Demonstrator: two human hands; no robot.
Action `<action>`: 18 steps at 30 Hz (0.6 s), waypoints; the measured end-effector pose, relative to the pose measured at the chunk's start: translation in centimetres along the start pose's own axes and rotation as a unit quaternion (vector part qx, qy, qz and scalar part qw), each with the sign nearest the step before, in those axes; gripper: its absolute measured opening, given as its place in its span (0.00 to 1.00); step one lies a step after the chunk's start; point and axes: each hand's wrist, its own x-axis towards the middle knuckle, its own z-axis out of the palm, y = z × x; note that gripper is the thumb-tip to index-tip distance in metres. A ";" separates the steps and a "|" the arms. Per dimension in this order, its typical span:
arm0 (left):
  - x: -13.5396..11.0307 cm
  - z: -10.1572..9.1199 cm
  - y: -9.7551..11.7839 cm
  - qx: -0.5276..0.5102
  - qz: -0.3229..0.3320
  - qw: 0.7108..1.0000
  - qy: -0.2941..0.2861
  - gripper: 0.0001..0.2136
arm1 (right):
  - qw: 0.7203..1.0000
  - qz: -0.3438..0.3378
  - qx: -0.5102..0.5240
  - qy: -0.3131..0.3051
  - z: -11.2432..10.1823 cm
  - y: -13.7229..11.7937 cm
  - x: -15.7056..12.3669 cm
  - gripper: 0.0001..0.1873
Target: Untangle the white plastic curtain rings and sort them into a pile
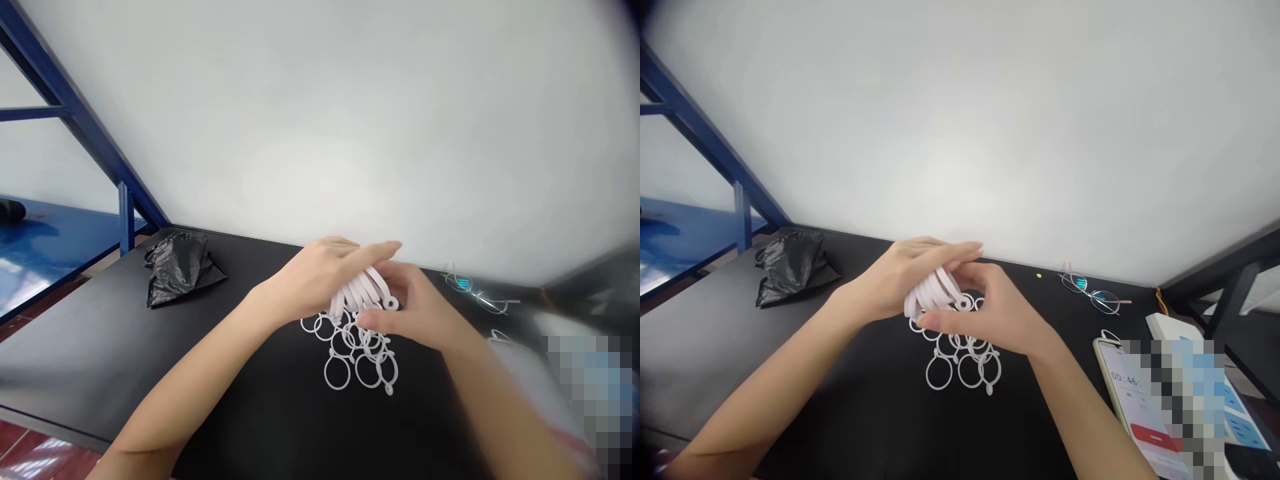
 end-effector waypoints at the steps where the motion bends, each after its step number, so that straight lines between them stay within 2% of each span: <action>1: 0.0 0.1 -0.3 -0.092 -0.041 0.995 0.018 0.20 | 1.000 -0.019 -0.009 0.019 -0.5 0.0 -0.1 0.15; 2: 0.1 0.2 -0.6 -0.194 -0.078 0.977 0.035 0.20 | 0.997 -0.043 -0.017 0.056 -0.9 -0.1 -0.3 0.15; 3: 0.3 0.4 -0.9 -0.297 -0.112 0.947 0.051 0.19 | 0.992 -0.068 -0.021 0.100 -1.2 -0.2 -0.5 0.15; 5: 0.7 1.2 -1.3 -0.482 -0.164 0.857 0.074 0.16 | 0.981 -0.107 -0.016 0.160 -1.4 -0.3 -0.7 0.18; 6: 0.9 1.7 -1.4 -0.554 -0.189 0.806 0.085 0.15 | 0.978 -0.115 -0.016 0.171 -1.3 -0.3 -0.7 0.21; 8: 1.2 3.0 -1.4 -0.657 -0.237 0.710 0.095 0.13 | 0.977 -0.111 -0.029 0.182 -0.8 -0.3 -0.6 0.27; 10: 1.3 4.1 -1.0 -0.709 -0.266 0.645 0.106 0.11 | 0.977 -0.084 -0.063 0.187 0.0 -0.3 -0.4 0.31; 11: 1.4 4.6 -0.6 -0.718 -0.278 0.628 0.113 0.10 | 0.977 -0.069 -0.083 0.185 0.4 -0.2 -0.3 0.32; 13: 1.5 5.2 0.1 -0.721 -0.295 0.613 0.130 0.07 | 0.974 -0.056 -0.120 0.186 1.1 -0.1 -0.1 0.32; 16: 1.7 5.4 1.1 -0.713 -0.310 0.615 0.135 0.06 | 0.960 -0.066 -0.148 0.227 2.3 -0.2 -0.1 0.30; 18: 1.8 5.3 1.4 -0.702 -0.312 0.630 0.112 0.08 | 0.959 -0.065 -0.128 0.243 2.8 -0.3 -0.1 0.32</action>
